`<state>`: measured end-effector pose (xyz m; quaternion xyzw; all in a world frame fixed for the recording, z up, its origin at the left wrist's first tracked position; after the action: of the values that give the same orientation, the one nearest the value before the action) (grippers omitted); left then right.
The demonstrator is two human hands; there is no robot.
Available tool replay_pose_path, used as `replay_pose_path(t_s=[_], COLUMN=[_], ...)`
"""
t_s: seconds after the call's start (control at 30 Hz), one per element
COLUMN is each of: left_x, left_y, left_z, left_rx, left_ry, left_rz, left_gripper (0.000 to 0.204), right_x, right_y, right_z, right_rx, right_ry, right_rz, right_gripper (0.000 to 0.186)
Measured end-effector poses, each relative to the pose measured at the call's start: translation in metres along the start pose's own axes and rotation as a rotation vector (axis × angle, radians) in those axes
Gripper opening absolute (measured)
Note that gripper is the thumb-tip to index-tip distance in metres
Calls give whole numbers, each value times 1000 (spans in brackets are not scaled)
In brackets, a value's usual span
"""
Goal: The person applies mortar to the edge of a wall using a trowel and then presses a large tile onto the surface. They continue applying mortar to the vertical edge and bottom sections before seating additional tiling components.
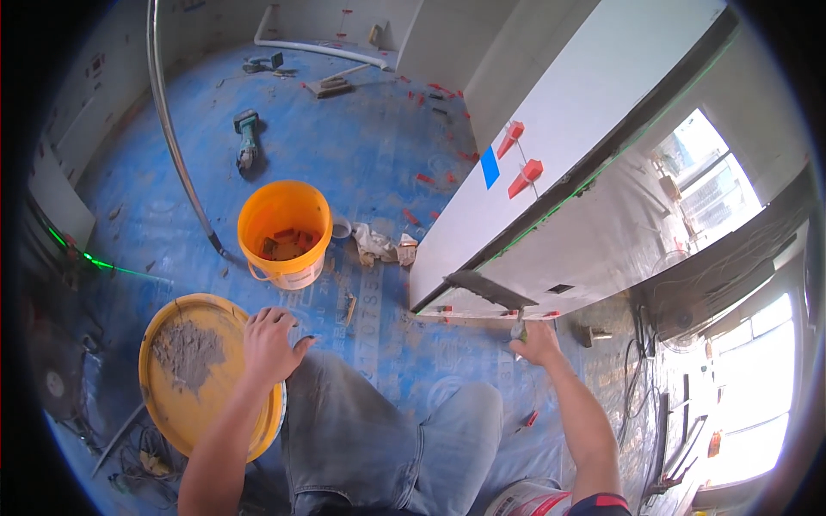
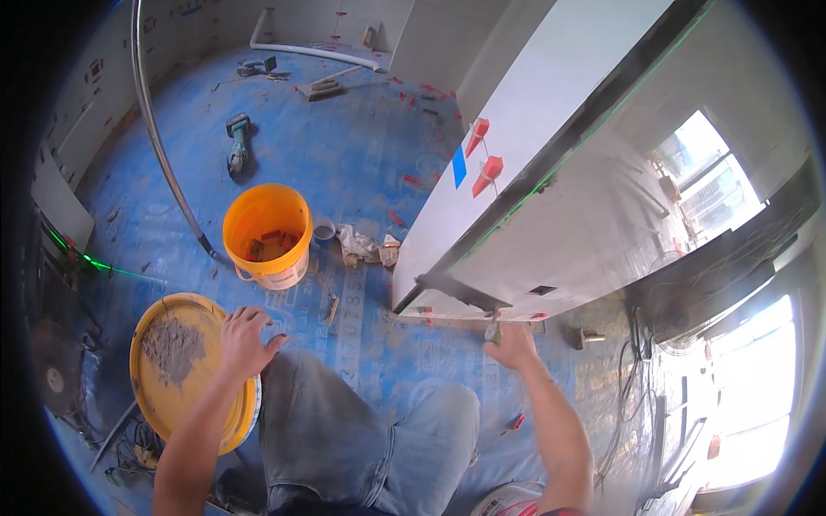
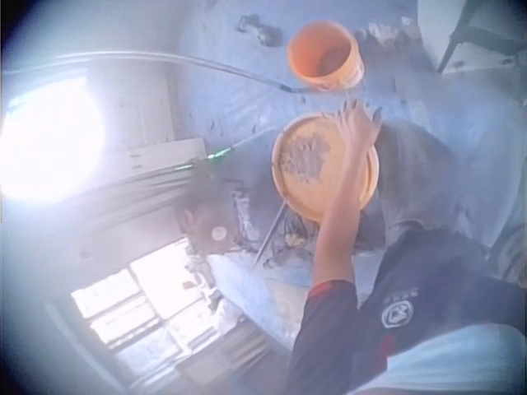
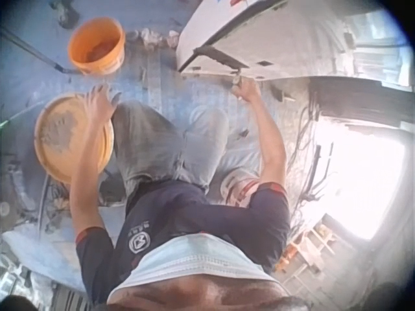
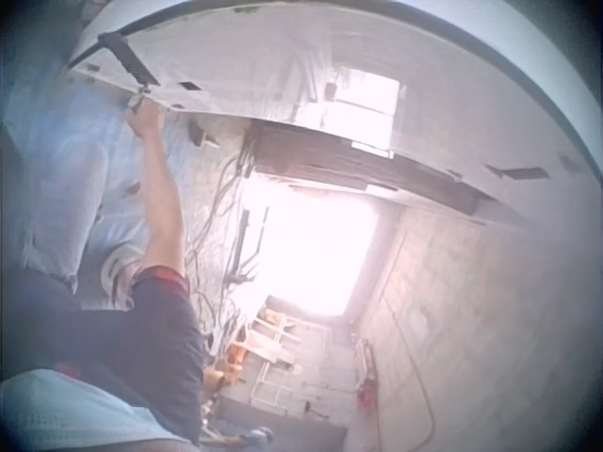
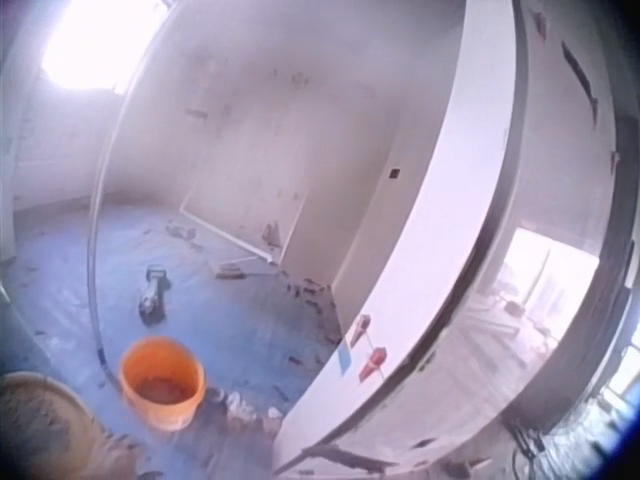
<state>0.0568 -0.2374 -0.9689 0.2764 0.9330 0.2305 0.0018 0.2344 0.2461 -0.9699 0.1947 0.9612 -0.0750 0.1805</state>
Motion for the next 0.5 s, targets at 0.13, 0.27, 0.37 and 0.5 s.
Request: replay_pose_path(t_s=[0.13,0.27,0.37,0.5], left_x=[2,3,2,1], left_y=[0,1,0,-4], left_z=[-1,0,-2,-4], left_rx=[8,10,1,-75], left_ry=[-39,-30,-30,-48], left_rz=[-15,-10,-8,-31], left_gripper=[32,31,31,33], right_x=[-13,-25,-46,-82], right_y=[-9,0,-11,-42], right_z=[-19,-3,12,16], right_rx=[103,217,279,363], right_ry=[26,-29,-4,112], right_rz=[6,91,203,254], right_gripper=[38,36,36,37])
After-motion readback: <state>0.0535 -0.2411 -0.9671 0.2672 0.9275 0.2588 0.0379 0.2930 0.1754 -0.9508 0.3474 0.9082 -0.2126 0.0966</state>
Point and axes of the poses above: each hand's wrist, its own x-axis towards the middle knuckle, its own z-axis out of the palm, y = z × x, the point moved 5 cm from there along x, towards the middle knuckle, and after that the axes turned 8 degrees about -y, right-handed, at the moved point
